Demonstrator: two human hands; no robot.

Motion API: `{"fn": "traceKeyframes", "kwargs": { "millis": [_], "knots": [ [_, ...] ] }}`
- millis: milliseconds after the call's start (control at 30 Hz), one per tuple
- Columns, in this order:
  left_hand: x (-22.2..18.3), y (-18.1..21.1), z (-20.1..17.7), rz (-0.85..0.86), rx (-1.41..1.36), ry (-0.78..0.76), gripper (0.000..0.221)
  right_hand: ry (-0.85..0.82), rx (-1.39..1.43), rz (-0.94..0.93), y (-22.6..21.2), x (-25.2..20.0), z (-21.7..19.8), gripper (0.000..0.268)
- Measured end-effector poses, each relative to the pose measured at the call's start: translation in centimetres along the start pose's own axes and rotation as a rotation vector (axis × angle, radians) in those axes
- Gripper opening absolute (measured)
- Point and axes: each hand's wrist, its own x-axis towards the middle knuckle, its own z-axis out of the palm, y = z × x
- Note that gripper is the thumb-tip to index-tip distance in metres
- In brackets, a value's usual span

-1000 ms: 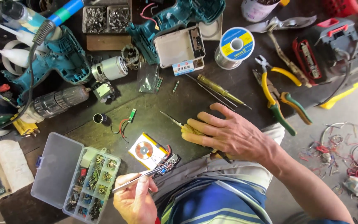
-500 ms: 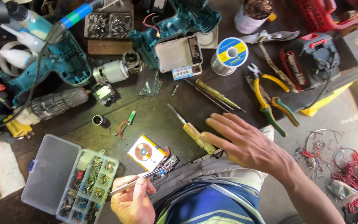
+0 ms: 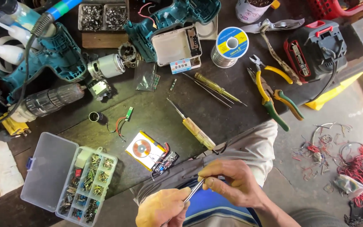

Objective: Soldering wires onto a small circuit board attached to a battery using a soldering iron and pliers on a repair bench.

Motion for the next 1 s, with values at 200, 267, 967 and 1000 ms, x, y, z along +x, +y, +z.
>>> {"fn": "traceKeyframes", "kwargs": {
  "millis": [200,267,967,1000],
  "knots": [
    [0.8,0.3,0.4,0.055,-0.120,0.009,0.008,0.004,0.344,0.163,1.7,-1.5,0.1,0.020],
    [2.2,1.0,-0.1,0.053,-0.159,-0.008,0.006,0.051,0.352,0.144,1.2,-1.2,0.0,0.016],
    [15.0,-4.4,0.0,-0.514,0.380,-0.239,0.046,0.351,0.340,0.045,2.0,-2.5,-0.5,0.012],
    [13.6,-5.0,-0.3,-0.173,0.438,-0.096,0.032,0.353,0.332,0.047,1.8,-2.4,-0.5,0.013]
  ]
}}
